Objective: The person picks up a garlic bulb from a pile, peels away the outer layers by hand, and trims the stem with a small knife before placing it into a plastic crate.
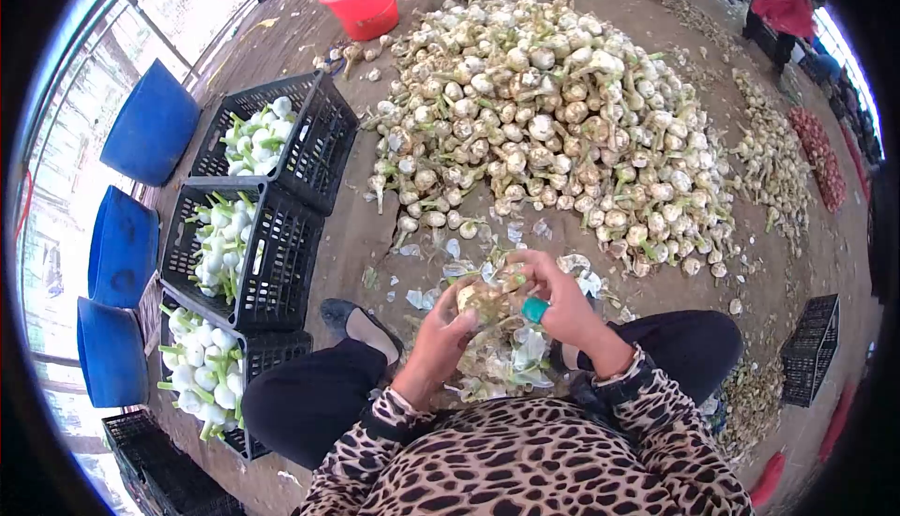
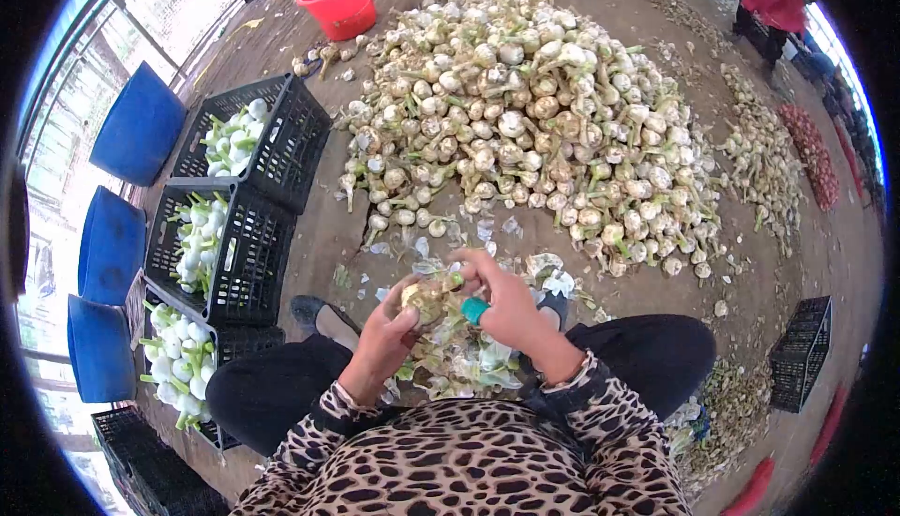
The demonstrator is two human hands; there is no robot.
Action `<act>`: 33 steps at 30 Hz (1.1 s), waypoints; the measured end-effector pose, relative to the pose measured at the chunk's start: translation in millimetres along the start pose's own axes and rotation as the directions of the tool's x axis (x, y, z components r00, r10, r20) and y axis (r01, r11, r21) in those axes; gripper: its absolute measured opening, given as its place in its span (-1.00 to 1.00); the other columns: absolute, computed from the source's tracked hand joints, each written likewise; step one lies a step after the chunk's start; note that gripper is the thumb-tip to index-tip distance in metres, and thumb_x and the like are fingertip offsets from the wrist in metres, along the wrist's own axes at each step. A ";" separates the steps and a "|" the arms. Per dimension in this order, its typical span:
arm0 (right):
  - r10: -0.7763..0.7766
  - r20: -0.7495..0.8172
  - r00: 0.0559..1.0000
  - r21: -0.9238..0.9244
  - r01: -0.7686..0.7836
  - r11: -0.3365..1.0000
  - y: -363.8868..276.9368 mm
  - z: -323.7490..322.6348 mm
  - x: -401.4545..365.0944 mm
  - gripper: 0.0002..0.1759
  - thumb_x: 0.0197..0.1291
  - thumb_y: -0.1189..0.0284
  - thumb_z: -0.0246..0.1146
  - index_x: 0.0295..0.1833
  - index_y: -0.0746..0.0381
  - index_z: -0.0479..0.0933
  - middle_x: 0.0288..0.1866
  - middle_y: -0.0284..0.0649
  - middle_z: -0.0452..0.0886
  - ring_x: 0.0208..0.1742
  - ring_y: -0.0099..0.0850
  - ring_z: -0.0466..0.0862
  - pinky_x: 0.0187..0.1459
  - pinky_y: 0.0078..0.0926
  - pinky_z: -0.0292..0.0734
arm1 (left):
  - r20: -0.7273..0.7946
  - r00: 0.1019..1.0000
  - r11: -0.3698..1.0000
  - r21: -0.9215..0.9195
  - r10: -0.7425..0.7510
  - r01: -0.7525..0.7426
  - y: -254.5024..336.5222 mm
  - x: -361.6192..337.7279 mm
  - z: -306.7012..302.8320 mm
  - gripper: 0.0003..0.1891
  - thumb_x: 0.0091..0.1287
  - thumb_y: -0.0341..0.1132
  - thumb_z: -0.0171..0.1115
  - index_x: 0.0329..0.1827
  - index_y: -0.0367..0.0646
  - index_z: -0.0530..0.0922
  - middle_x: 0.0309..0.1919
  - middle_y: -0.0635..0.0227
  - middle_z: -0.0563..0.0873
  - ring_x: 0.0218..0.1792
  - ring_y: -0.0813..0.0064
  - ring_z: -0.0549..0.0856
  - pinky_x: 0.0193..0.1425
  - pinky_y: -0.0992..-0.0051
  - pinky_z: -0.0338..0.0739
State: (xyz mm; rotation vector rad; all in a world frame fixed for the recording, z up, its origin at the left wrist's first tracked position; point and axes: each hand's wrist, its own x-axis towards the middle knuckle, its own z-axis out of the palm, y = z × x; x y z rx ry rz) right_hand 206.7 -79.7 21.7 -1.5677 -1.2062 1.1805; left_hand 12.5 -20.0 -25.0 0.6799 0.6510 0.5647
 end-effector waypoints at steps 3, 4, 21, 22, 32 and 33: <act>0.115 0.046 0.992 0.512 -0.122 0.850 20.1 32.4 -14.9 -0.71 0.19 0.44 0.22 0.01 0.22 0.38 -0.26 -0.35 0.50 -0.41 -0.58 0.46 -0.46 -0.60 0.35 | -0.054 0.965 0.960 0.132 0.256 -0.247 -8.0 -11.7 1.4 -0.37 0.06 -0.55 0.30 0.20 -0.21 0.22 0.09 0.29 0.44 0.13 0.45 0.47 0.21 0.45 0.40; 0.220 0.116 0.968 0.584 -0.246 0.774 17.1 38.4 -18.9 -0.75 0.19 0.39 0.25 -0.06 0.24 0.42 -0.32 -0.36 0.50 -0.52 -0.60 0.43 -0.54 -0.60 0.30 | -0.037 0.956 0.944 0.177 0.290 -0.280 -8.3 -16.4 4.3 -0.36 0.03 -0.57 0.32 0.19 -0.20 0.22 0.10 0.29 0.42 0.14 0.45 0.46 0.22 0.45 0.39; 0.069 0.015 0.997 0.242 -0.071 0.968 -7.2 53.3 -14.8 -0.85 0.23 0.41 0.20 -0.18 0.25 0.43 -0.44 -0.41 0.47 -0.45 -0.68 0.41 -0.51 -0.64 0.32 | -0.010 0.900 0.880 0.215 0.436 -0.424 -1.8 -35.1 12.9 -0.38 -0.02 -0.63 0.33 0.09 -0.16 0.20 0.08 0.25 0.38 0.07 0.41 0.50 0.13 0.43 0.50; 0.044 0.015 0.999 0.221 -0.046 0.974 -4.7 52.9 -13.5 -0.80 0.21 0.40 0.22 -0.14 0.28 0.43 -0.45 -0.36 0.48 -0.46 -0.63 0.42 -0.47 -0.60 0.34 | -0.010 0.912 0.896 0.193 0.410 -0.400 -0.4 -35.6 11.4 -0.41 0.03 -0.62 0.30 0.11 -0.17 0.21 0.05 0.26 0.40 0.07 0.42 0.50 0.14 0.42 0.48; -0.210 -0.106 0.972 -0.036 0.207 0.978 -1.7 37.7 -12.0 -0.68 0.12 0.44 0.26 -0.04 0.36 0.45 -0.38 -0.12 0.52 -0.37 -0.41 0.49 -0.25 -0.49 0.42 | 0.054 0.992 0.922 -0.367 -0.110 0.122 10.8 -30.2 10.0 -0.62 0.43 -0.15 -0.04 0.20 -0.17 0.27 0.16 0.27 0.44 0.16 0.29 0.49 0.21 0.20 0.41; -0.209 -0.174 0.962 -0.059 0.201 0.978 2.8 42.8 -12.0 -0.69 0.11 0.46 0.25 -0.04 0.34 0.46 -0.39 -0.13 0.52 -0.37 -0.41 0.48 -0.24 -0.49 0.42 | 0.015 0.994 0.931 -0.348 -0.110 0.109 9.8 -28.9 12.5 -0.59 0.43 -0.09 -0.05 0.21 -0.15 0.30 0.10 0.26 0.50 0.09 0.31 0.54 0.17 0.28 0.45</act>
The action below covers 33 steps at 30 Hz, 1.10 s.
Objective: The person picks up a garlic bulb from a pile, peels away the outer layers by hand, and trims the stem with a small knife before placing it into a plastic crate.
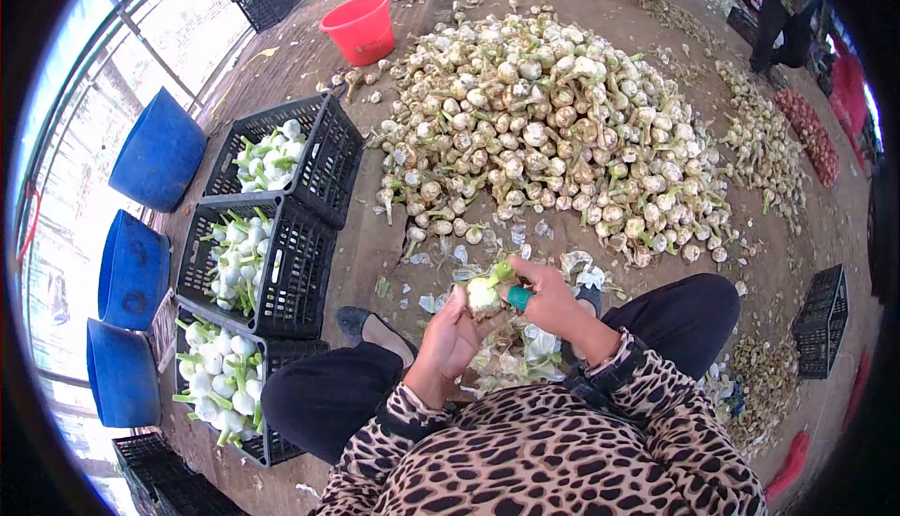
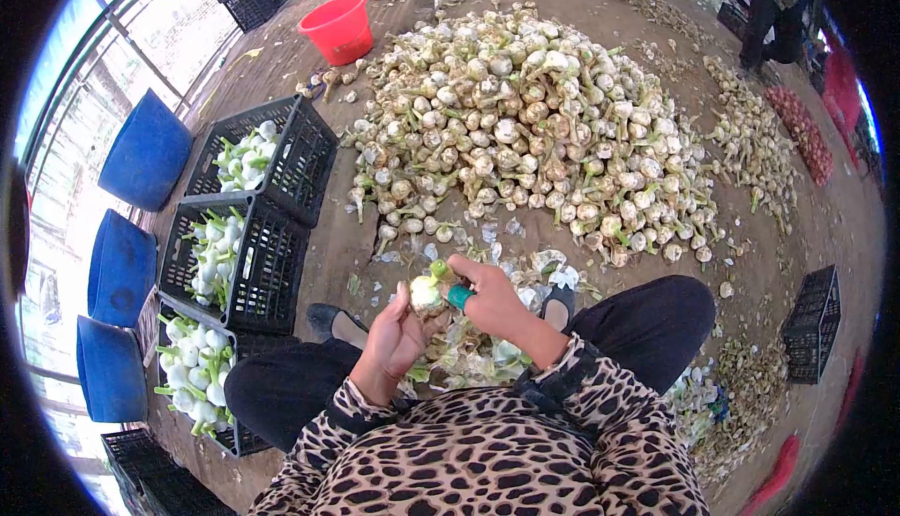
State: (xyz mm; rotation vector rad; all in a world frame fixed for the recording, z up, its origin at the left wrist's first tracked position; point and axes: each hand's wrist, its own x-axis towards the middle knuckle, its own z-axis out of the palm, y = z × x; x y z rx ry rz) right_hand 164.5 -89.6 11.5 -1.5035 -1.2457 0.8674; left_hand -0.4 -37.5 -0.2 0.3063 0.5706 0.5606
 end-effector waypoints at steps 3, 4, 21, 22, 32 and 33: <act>-0.096 -0.088 0.991 -0.155 0.081 0.985 1.7 1.8 -0.9 -0.72 0.10 0.50 0.24 -0.06 0.33 0.46 -0.40 -0.15 0.50 -0.37 -0.43 0.46 -0.25 -0.51 0.41 | -0.110 0.972 0.939 0.299 0.210 -0.169 -7.1 -0.9 10.2 -0.59 0.40 -0.15 0.03 0.20 -0.21 0.31 0.10 0.26 0.51 0.10 0.33 0.53 0.19 0.25 0.45; -0.142 -0.093 0.985 -0.220 0.119 0.968 0.5 1.2 -1.6 -0.74 0.10 0.52 0.24 -0.07 0.33 0.47 -0.40 -0.16 0.50 -0.37 -0.44 0.45 -0.26 -0.51 0.41 | -0.114 0.971 0.936 0.310 0.211 -0.167 -6.3 -0.1 10.6 -0.60 0.37 -0.20 0.07 0.18 -0.20 0.32 0.08 0.26 0.52 0.11 0.33 0.53 0.20 0.23 0.43; 0.305 -0.030 0.952 0.285 -0.284 0.915 23.5 -46.5 9.7 -0.66 0.14 0.49 0.22 0.02 0.28 0.35 -0.31 -0.19 0.54 -0.29 -0.28 0.61 -0.33 -0.31 0.59 | 0.104 0.994 0.998 -0.045 0.037 -0.033 -4.6 3.7 4.0 -0.46 0.12 -0.32 0.30 0.19 -0.10 0.35 0.03 0.25 0.56 0.05 0.25 0.57 0.05 0.24 0.51; 0.274 0.049 0.961 -0.232 -0.256 0.938 23.3 -44.8 5.4 -0.60 0.09 0.49 0.24 0.05 0.31 0.34 -0.35 -0.12 0.57 -0.32 -0.21 0.61 -0.34 -0.27 0.56 | 0.107 0.993 0.998 -0.023 0.055 -0.053 -6.7 6.6 2.0 -0.54 0.17 -0.30 0.25 0.15 -0.07 0.38 0.00 0.30 0.57 0.00 0.33 0.57 0.02 0.34 0.49; -0.188 -0.055 0.981 -0.153 0.177 0.972 -9.9 -8.7 5.2 -0.78 -0.02 0.55 0.20 -0.18 0.25 0.53 -0.25 -0.09 0.60 -0.27 -0.10 0.61 -0.21 -0.31 0.52 | -0.055 0.991 0.992 0.019 0.124 -0.123 -8.6 14.9 7.9 -0.58 0.27 -0.25 0.13 0.16 -0.18 0.36 0.05 0.25 0.53 0.10 0.33 0.51 0.31 0.23 0.31; -0.205 -0.054 0.977 -0.170 0.194 0.966 -5.6 -8.8 6.1 -0.78 -0.02 0.55 0.20 -0.17 0.24 0.53 -0.24 -0.09 0.60 -0.26 -0.11 0.61 -0.22 -0.31 0.52 | -0.038 0.993 0.994 0.003 0.112 -0.112 -7.3 14.1 8.3 -0.58 0.27 -0.25 0.13 0.16 -0.19 0.36 0.06 0.25 0.53 0.12 0.33 0.51 0.33 0.22 0.29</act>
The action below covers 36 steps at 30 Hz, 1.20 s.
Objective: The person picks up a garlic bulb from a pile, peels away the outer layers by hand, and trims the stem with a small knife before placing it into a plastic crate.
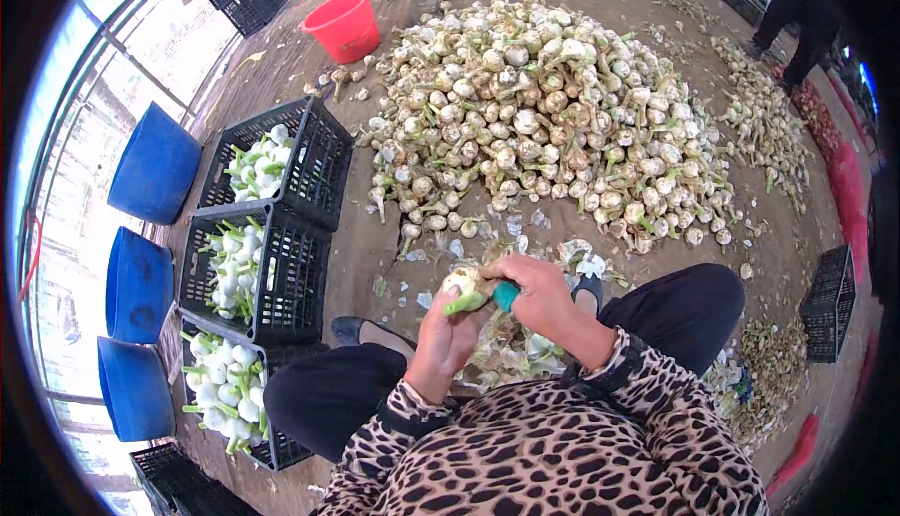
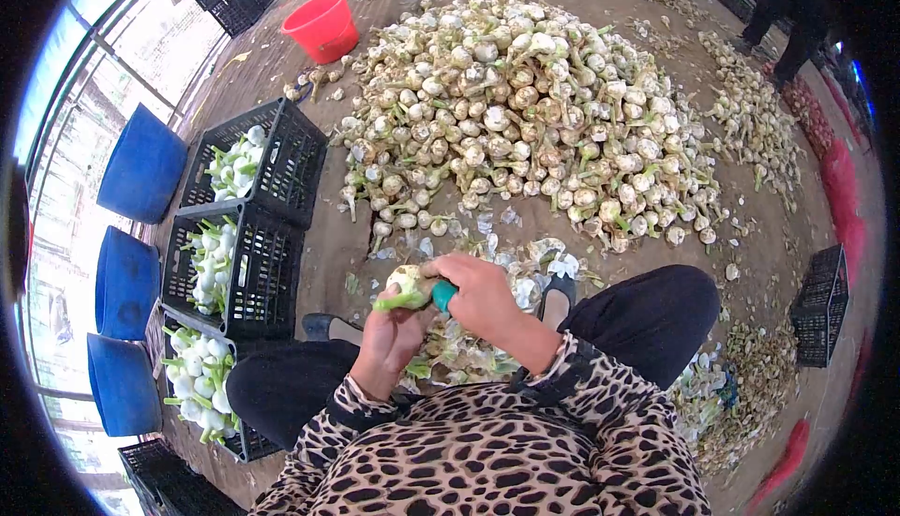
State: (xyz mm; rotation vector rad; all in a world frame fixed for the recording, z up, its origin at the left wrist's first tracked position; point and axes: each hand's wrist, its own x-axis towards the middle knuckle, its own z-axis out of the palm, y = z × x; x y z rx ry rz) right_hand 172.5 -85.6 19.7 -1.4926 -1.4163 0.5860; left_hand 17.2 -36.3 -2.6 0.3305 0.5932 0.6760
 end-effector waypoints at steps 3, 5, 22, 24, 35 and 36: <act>-0.101 0.017 0.995 -0.117 0.102 0.988 1.8 -1.9 0.0 -0.75 -0.04 0.55 0.19 -0.16 0.23 0.51 -0.24 -0.11 0.59 -0.25 -0.14 0.60 -0.23 -0.31 0.52 | -0.051 0.999 0.999 0.041 0.015 -0.013 0.0 -4.0 -1.3 -0.61 0.29 -0.28 0.09 0.15 -0.20 0.37 0.08 0.24 0.53 0.12 0.33 0.52 0.31 0.23 0.34; -0.175 0.033 0.984 -0.215 0.178 0.960 -2.7 -2.4 -0.6 -0.74 -0.07 0.55 0.19 -0.17 0.24 0.49 -0.26 -0.13 0.58 -0.23 -0.15 0.60 -0.23 -0.31 0.51 | -0.054 0.998 0.999 0.048 0.022 -0.019 -1.5 -3.6 -2.3 -0.63 0.31 -0.26 0.08 0.14 -0.20 0.38 0.06 0.25 0.54 0.10 0.34 0.53 0.26 0.25 0.38; 0.216 0.180 0.960 -0.699 -0.029 0.714 67.2 -6.4 -8.6 -0.81 0.01 0.55 0.13 -0.19 0.27 0.42 -0.35 -0.05 0.58 -0.25 -0.15 0.63 -0.26 -0.23 0.53 | 0.136 0.987 0.891 0.453 -0.086 0.015 14.0 -20.9 19.3 -0.28 -0.02 -0.55 0.37 0.24 -0.27 0.21 0.10 0.24 0.45 0.11 0.42 0.51 0.23 0.42 0.38; 0.260 0.308 0.915 -0.580 -0.036 0.814 67.2 -4.9 -12.0 -0.66 -0.03 0.58 0.14 -0.05 0.29 0.43 -0.24 0.00 0.61 -0.19 -0.12 0.63 -0.21 -0.24 0.53 | 0.135 0.989 0.784 0.608 0.053 -0.125 16.0 -15.2 12.6 -0.33 -0.03 -0.56 0.37 0.19 -0.26 0.25 0.07 0.26 0.47 0.10 0.44 0.51 0.23 0.44 0.37; 0.227 0.252 0.941 0.139 -0.268 0.953 3.2 1.4 14.3 -0.78 0.10 0.42 0.28 -0.17 0.26 0.48 -0.30 -0.41 0.56 -0.29 -0.50 0.57 -0.30 -0.48 0.48 | 0.307 0.880 -0.096 0.952 0.362 -0.292 12.7 -9.6 -6.3 -0.22 -0.09 -0.47 0.40 0.25 -0.24 0.22 0.12 0.02 0.44 0.16 0.12 0.48 0.21 0.33 0.37; 0.342 0.248 0.906 0.420 -0.419 0.805 14.7 5.0 15.4 -0.80 0.10 0.45 0.27 -0.17 0.26 0.48 -0.31 -0.41 0.56 -0.29 -0.51 0.56 -0.31 -0.50 0.47 | 0.329 0.867 -0.070 0.942 0.374 -0.328 12.1 -11.0 -6.7 -0.21 -0.08 -0.51 0.40 0.27 -0.25 0.19 0.12 0.05 0.44 0.15 0.19 0.49 0.20 0.35 0.40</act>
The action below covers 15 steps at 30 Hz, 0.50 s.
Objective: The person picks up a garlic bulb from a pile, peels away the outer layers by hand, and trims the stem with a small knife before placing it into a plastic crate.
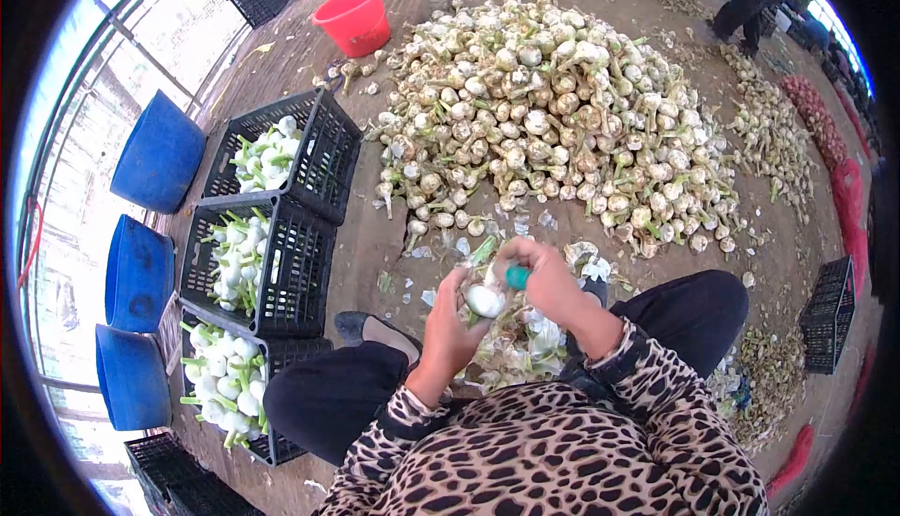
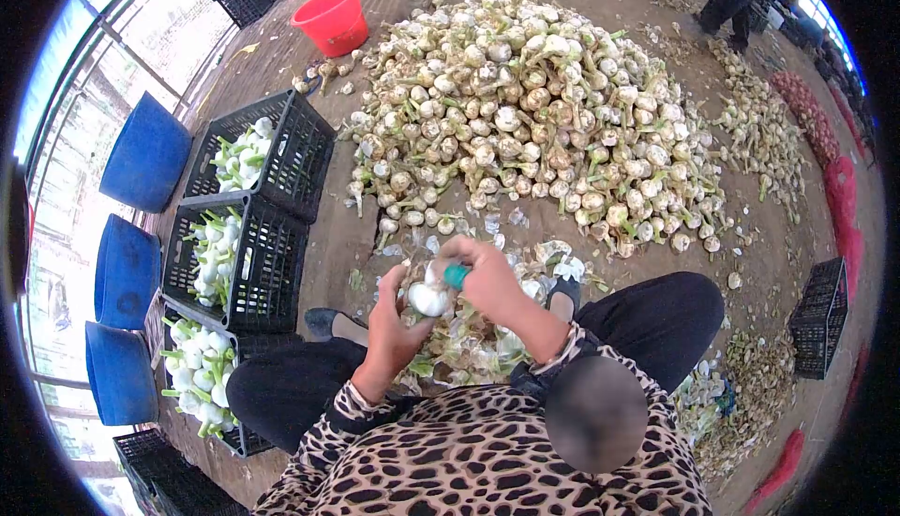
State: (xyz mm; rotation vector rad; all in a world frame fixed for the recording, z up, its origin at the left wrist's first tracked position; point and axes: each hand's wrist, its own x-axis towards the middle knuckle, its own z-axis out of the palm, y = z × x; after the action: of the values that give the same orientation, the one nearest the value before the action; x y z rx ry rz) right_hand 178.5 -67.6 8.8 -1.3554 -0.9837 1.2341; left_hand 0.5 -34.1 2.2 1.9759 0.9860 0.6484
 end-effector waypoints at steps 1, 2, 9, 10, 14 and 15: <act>0.118 -0.018 0.993 0.330 -0.105 0.938 9.5 -4.6 6.8 -0.82 0.10 0.48 0.25 -0.16 0.25 0.49 -0.32 -0.41 0.55 -0.30 -0.53 0.56 -0.32 -0.53 0.46 | -0.016 1.000 0.999 -0.037 0.024 -0.025 0.9 -1.4 0.6 -0.19 -0.08 -0.55 0.40 0.28 -0.26 0.16 0.12 0.08 0.43 0.15 0.26 0.50 0.18 0.38 0.43; 0.235 0.006 0.972 0.623 -0.187 0.760 17.8 -8.2 11.2 -0.83 0.10 0.50 0.24 -0.16 0.25 0.49 -0.33 -0.41 0.55 -0.30 -0.54 0.56 -0.33 -0.55 0.46 | -0.032 0.998 0.996 -0.074 0.046 -0.049 1.3 -3.7 0.7 -0.17 -0.07 -0.58 0.40 0.29 -0.26 0.13 0.12 0.11 0.43 0.15 0.33 0.51 0.17 0.40 0.46; -0.157 -0.047 0.987 -0.175 0.146 0.974 16.5 0.8 -5.5 -0.57 -0.14 0.74 0.02 -0.09 0.27 0.54 -0.22 -0.18 0.61 -0.20 -0.27 0.58 -0.14 -0.44 0.44 | -0.049 0.993 0.868 -0.491 -0.105 0.067 -13.3 -0.7 1.6 -0.27 0.03 -0.61 0.32 0.29 -0.31 0.16 0.14 0.16 0.42 0.14 0.42 0.49 0.23 0.46 0.40; -0.238 0.002 0.971 -0.217 0.233 0.948 15.9 3.1 -3.6 -0.54 -0.18 0.75 0.00 -0.09 0.28 0.54 -0.22 -0.14 0.60 -0.20 -0.21 0.58 -0.12 -0.40 0.44 | -0.004 0.982 0.795 -0.588 -0.187 0.149 -10.7 1.1 -0.9 -0.29 0.04 -0.63 0.29 0.28 -0.33 0.16 0.10 0.18 0.46 0.14 0.41 0.48 0.21 0.45 0.41; 0.013 0.228 0.974 -0.631 0.137 0.764 37.3 0.8 -0.3 -0.66 -0.13 0.66 0.07 -0.16 0.26 0.56 -0.30 -0.01 0.61 -0.26 -0.13 0.59 -0.15 -0.35 0.47 | 0.033 0.912 0.334 -0.924 -0.409 0.183 -41.5 2.0 -6.2 -0.40 0.11 -0.63 0.23 0.24 -0.29 0.22 0.04 0.25 0.49 0.05 0.42 0.53 0.13 0.48 0.45; 0.028 0.211 0.977 -0.676 0.126 0.726 48.7 4.0 -4.3 -0.66 -0.13 0.63 0.09 -0.16 0.23 0.57 -0.29 0.02 0.60 -0.25 -0.05 0.57 -0.17 -0.30 0.47 | 0.041 0.859 0.234 -0.954 -0.511 0.185 -32.1 4.7 -21.1 -0.48 0.14 -0.61 0.20 0.18 -0.29 0.26 0.02 0.22 0.51 0.00 0.39 0.55 0.12 0.48 0.46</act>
State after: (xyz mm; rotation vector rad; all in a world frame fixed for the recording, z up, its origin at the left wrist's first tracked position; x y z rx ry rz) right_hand 171.1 -78.7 -38.3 -1.7643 -1.7398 1.0083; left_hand -25.1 -9.4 -13.0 0.5343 0.8422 0.9618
